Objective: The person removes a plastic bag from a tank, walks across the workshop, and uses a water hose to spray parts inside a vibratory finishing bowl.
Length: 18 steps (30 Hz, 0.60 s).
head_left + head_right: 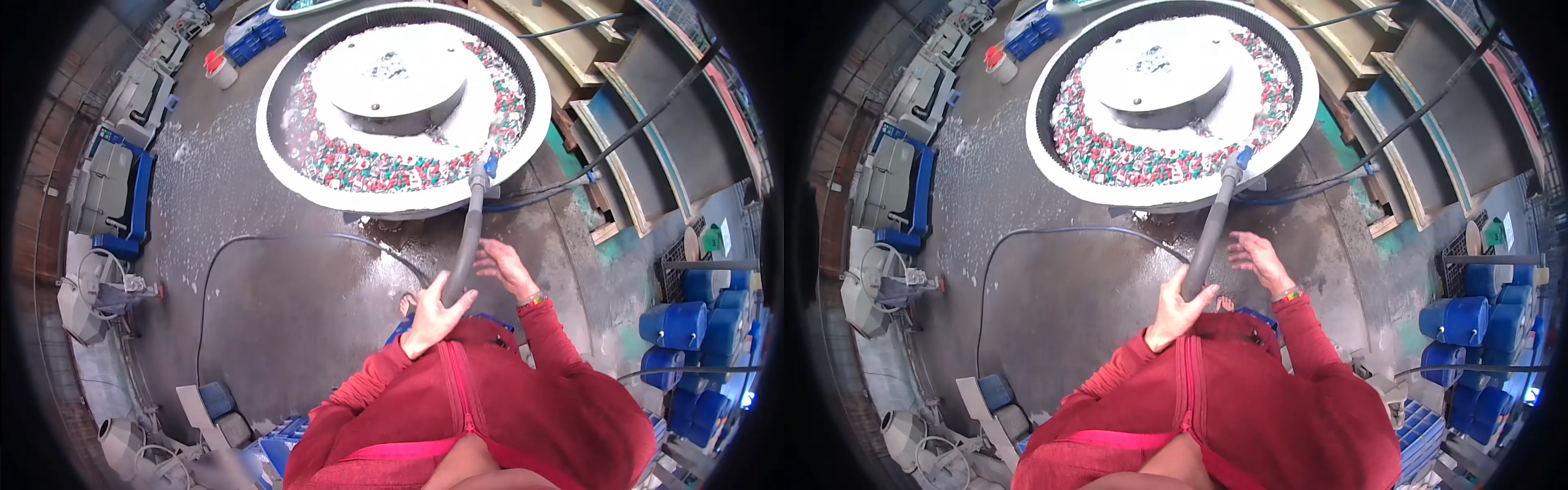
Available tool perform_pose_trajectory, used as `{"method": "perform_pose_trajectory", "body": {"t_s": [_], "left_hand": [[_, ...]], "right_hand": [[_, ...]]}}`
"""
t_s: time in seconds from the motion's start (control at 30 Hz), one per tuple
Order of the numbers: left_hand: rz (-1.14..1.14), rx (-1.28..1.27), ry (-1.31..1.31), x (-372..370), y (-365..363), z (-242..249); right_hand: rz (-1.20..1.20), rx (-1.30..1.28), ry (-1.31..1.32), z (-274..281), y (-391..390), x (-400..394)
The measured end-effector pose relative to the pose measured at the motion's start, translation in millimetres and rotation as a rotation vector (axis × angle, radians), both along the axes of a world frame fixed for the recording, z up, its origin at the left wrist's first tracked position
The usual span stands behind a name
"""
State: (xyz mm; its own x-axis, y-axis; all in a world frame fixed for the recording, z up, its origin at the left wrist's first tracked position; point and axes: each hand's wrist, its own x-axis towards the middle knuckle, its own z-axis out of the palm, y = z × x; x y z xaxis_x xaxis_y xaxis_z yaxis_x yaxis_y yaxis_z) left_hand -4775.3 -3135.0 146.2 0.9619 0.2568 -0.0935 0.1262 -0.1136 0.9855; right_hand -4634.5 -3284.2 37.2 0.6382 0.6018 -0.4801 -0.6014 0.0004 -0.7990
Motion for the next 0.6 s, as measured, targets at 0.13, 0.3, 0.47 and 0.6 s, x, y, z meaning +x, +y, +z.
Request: {"method": "perform_pose_trajectory", "body": {"t_s": [0.13,0.3,0.47,0.6], "left_hand": [[0.086,-0.039,-0.104,7,-33,-3],[0.139,-0.062,-0.127,12,-48,-18],[0.135,0.082,-0.046,-4,-59,-13],[0.199,0.134,-0.017,-3,-59,-20]], "right_hand": [[-0.006,-0.005,-0.019,-2,-26,1],[-0.084,0.013,-0.008,-3,-52,-8],[-0.093,-0.006,-0.027,-3,-77,-15],[-0.046,0.019,0.039,-25,-84,-13]]}}
